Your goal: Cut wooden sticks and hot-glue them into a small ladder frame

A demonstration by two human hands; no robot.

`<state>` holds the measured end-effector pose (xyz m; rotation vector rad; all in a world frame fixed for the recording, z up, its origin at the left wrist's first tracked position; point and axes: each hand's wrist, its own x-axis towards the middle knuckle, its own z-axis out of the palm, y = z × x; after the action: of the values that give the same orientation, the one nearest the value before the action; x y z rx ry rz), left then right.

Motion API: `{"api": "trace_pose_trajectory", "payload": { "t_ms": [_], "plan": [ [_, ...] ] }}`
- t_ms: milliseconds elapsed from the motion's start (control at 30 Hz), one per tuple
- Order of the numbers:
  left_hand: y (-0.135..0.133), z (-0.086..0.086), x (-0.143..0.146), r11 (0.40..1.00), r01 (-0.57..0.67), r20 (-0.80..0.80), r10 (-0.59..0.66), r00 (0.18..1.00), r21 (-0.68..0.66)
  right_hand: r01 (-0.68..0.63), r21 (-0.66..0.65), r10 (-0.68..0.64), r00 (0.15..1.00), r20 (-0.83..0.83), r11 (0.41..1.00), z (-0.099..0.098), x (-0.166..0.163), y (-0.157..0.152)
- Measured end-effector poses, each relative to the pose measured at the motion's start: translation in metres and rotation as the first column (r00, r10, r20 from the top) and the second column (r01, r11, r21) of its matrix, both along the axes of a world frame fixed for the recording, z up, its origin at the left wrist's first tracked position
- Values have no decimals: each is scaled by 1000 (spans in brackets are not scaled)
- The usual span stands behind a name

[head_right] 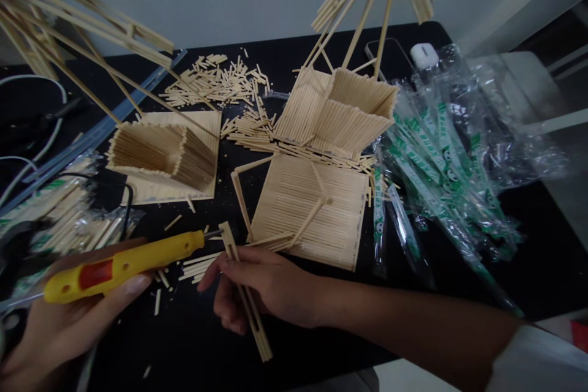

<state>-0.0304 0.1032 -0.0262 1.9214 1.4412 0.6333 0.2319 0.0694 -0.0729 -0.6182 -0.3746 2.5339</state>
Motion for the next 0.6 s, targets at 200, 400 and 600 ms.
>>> {"api": "trace_pose_trajectory", "payload": {
  "t_ms": [200,400,600],
  "plan": [
    [-3,-9,-8,994,-54,-22,56,998,92,15,13,-15,1000,-21,1000,0,0,0],
    [-14,-14,0,934,-354,118,358,926,-48,-25,73,25,1000,3,997,-2,0,1],
    [-7,-13,-6,957,-282,217,291,932,-73,-109,250,96,993,64,962,7,5,3]
  ]
}}
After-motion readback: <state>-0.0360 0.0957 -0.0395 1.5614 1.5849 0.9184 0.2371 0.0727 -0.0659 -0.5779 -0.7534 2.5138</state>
